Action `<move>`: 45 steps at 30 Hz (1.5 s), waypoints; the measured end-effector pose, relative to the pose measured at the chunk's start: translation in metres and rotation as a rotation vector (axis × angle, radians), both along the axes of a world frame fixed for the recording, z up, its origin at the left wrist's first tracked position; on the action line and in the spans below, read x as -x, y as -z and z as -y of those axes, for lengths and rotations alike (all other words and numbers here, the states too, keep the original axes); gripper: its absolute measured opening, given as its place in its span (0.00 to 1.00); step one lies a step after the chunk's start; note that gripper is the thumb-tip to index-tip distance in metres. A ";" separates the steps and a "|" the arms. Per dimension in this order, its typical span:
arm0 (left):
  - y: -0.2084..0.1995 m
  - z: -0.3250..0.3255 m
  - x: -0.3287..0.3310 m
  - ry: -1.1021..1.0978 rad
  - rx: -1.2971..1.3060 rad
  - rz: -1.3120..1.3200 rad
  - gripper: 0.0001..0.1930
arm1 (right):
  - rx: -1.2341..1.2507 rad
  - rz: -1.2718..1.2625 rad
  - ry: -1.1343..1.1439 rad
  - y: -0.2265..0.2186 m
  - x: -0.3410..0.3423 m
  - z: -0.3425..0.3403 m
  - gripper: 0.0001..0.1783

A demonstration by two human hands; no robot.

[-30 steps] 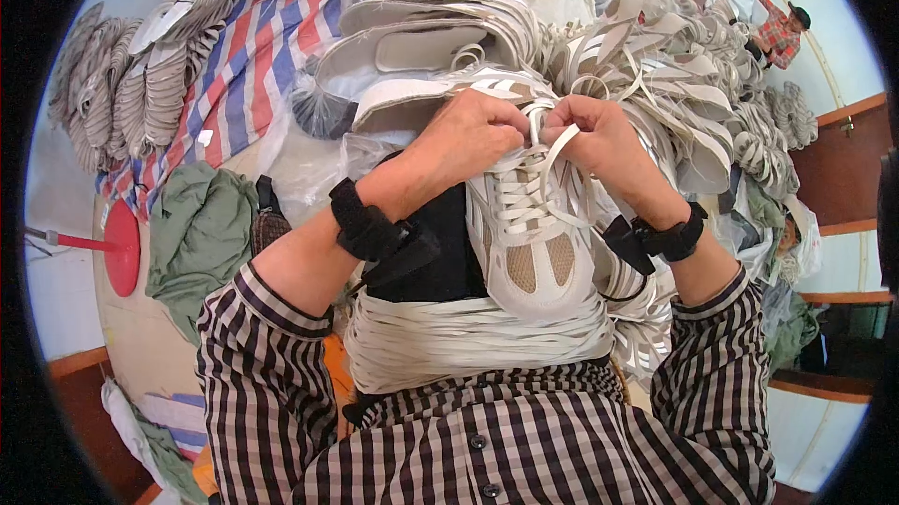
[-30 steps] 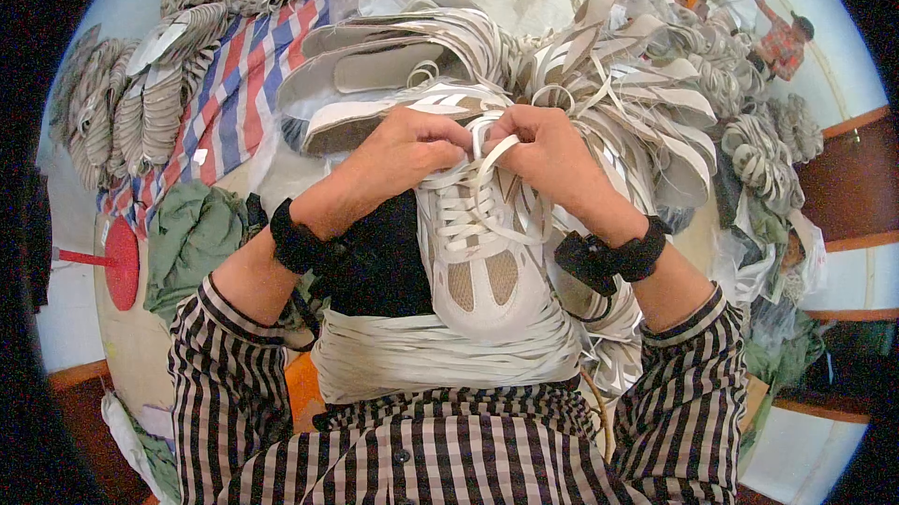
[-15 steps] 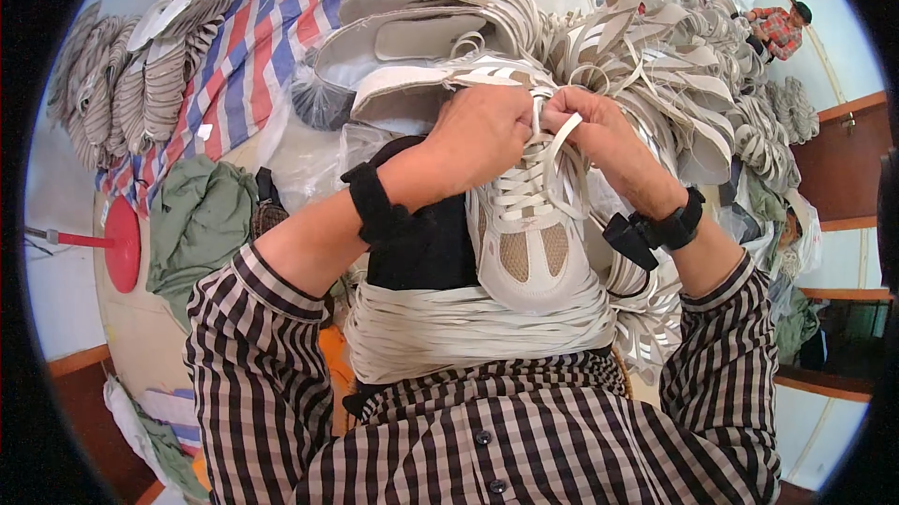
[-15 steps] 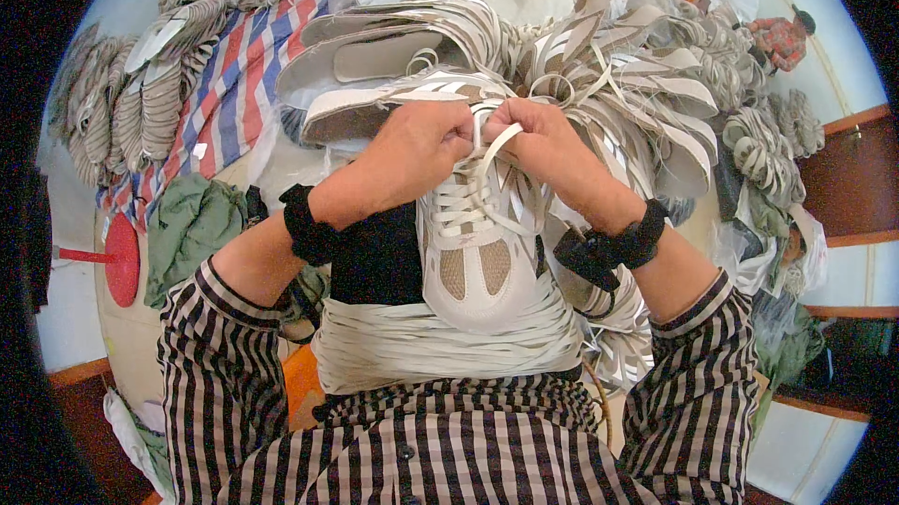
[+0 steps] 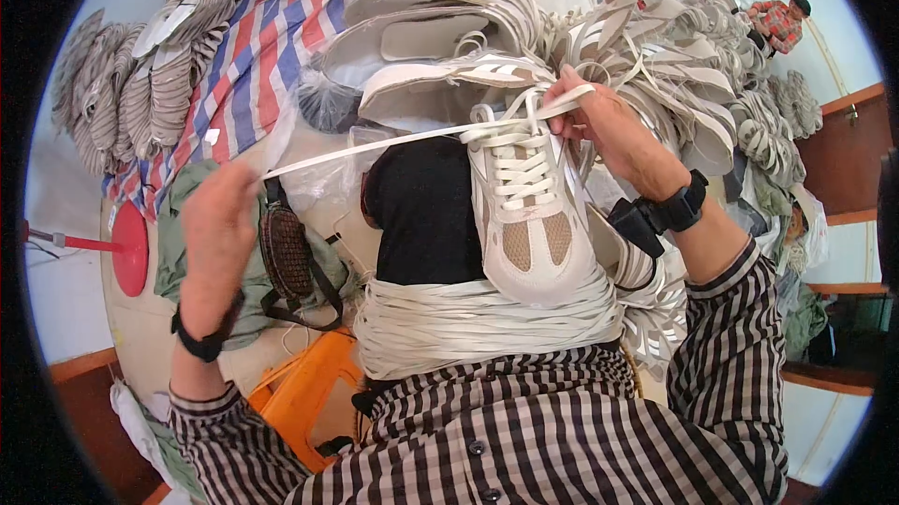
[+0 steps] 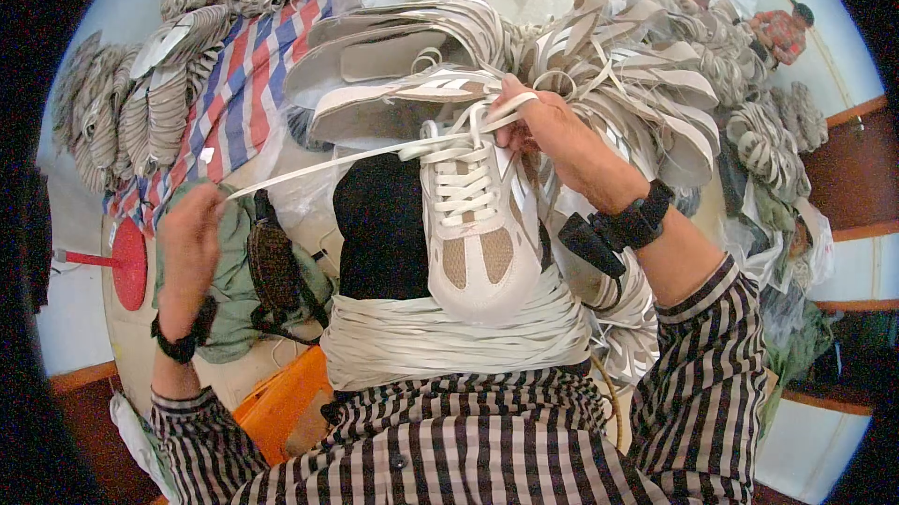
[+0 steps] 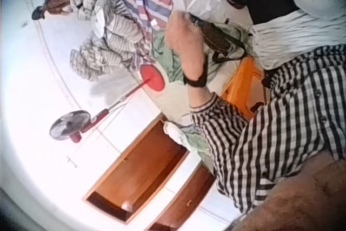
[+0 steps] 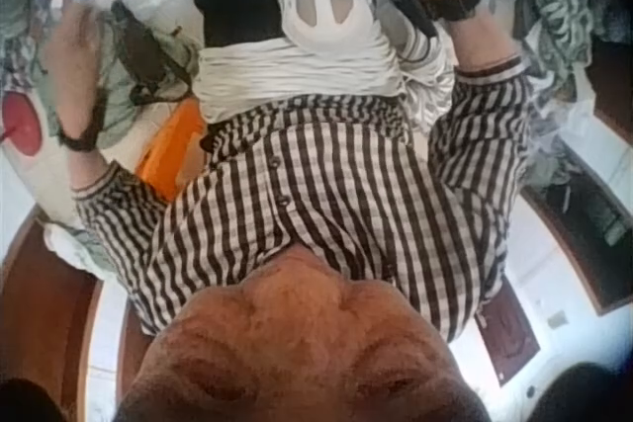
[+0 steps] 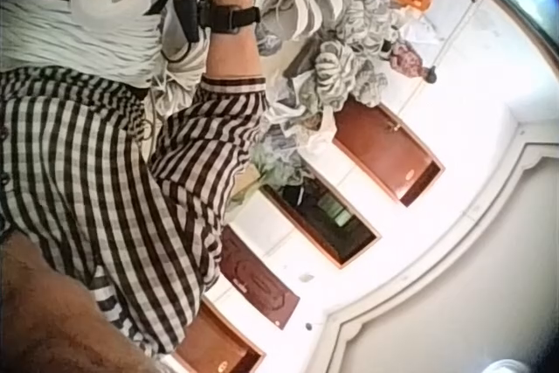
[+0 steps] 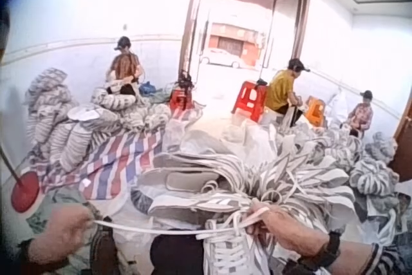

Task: Lacing and organizing shoe uppers as part of the shoe manufacturing process.

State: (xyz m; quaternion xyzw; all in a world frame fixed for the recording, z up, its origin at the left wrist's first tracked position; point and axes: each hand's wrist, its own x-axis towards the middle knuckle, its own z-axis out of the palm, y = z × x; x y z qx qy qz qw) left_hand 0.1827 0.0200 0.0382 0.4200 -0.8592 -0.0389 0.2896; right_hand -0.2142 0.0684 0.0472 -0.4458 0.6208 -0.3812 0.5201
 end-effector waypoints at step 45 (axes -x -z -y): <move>-0.084 0.042 0.093 0.220 0.032 -0.520 0.05 | 0.657 -1.360 -0.704 -0.024 -0.046 0.029 0.05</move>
